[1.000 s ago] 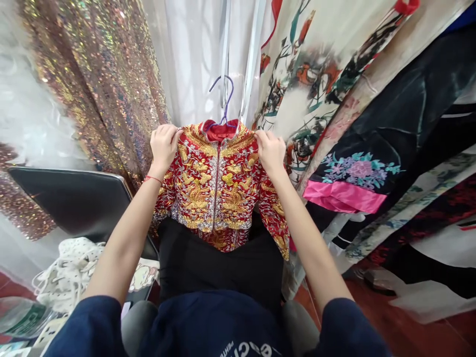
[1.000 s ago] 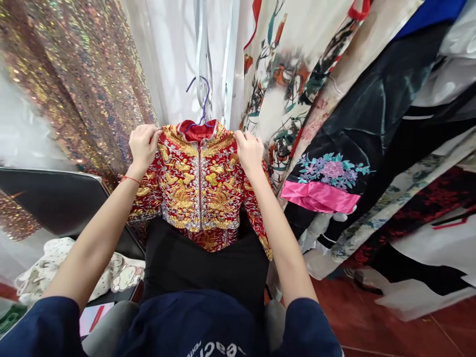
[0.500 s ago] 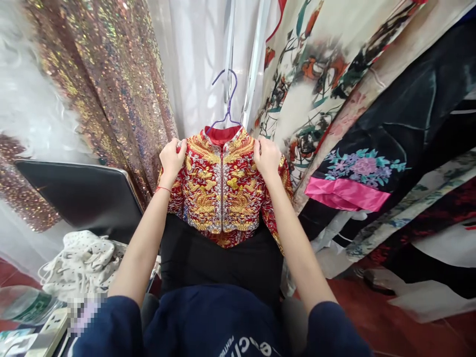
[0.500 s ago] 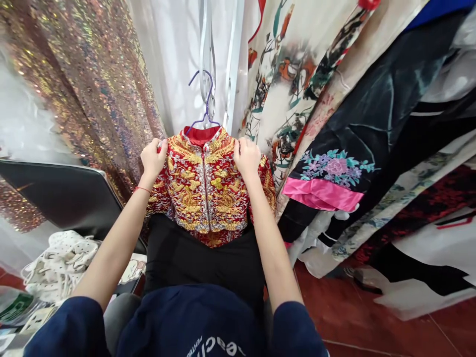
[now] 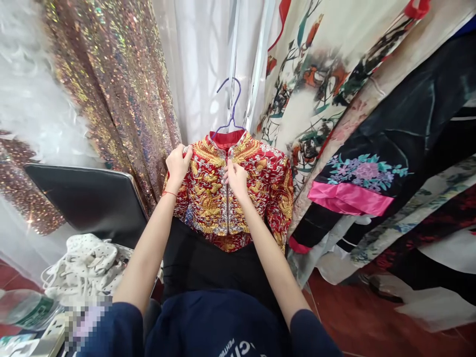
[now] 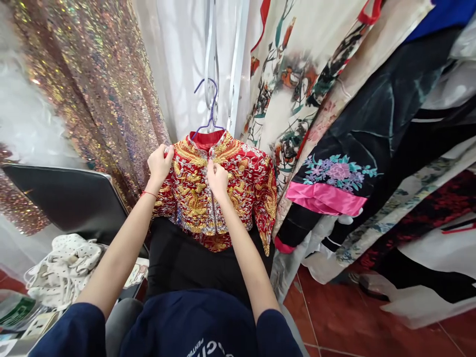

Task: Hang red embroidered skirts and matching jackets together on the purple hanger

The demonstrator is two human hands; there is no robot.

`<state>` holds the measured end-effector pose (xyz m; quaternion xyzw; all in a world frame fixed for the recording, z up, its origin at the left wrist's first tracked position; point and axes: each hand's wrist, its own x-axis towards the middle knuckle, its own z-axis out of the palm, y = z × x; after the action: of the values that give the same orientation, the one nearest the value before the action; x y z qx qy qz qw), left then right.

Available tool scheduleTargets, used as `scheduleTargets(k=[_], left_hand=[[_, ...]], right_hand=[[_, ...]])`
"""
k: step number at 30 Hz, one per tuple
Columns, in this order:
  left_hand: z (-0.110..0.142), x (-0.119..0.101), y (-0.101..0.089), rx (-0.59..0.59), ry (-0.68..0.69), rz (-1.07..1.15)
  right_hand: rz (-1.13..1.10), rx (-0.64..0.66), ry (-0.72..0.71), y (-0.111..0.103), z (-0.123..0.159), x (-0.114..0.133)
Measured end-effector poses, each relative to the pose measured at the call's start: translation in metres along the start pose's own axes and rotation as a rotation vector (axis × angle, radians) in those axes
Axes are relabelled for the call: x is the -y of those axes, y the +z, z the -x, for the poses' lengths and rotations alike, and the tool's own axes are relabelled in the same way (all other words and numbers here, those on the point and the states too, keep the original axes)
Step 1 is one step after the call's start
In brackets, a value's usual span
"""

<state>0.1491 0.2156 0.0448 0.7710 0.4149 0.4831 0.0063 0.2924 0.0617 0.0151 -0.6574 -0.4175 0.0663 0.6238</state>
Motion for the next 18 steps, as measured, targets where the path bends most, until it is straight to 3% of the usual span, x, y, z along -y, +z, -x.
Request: scheduleTargets(k=[3, 7, 15, 18], left_hand=[[0.0, 0.0, 0.001, -0.006, -0.001, 0.021], [0.001, -0.001, 0.002, -0.024, -0.004, 0.019], [0.004, -0.002, -0.001, -0.025, 0.009, 0.044], [0.005, -0.003, -0.003, -0.03, 0.006, 0.046]], right_hand=[[-0.26, 0.089, 0.08, 0.001, -0.011, -0.002], [-0.336, 0.162, 0.11, -0.001, -0.019, 0.003], [-0.305, 0.062, 0.104, 0.002, -0.011, 0.011], [-0.389, 0.081, 0.123, 0.002, -0.009, 0.015]])
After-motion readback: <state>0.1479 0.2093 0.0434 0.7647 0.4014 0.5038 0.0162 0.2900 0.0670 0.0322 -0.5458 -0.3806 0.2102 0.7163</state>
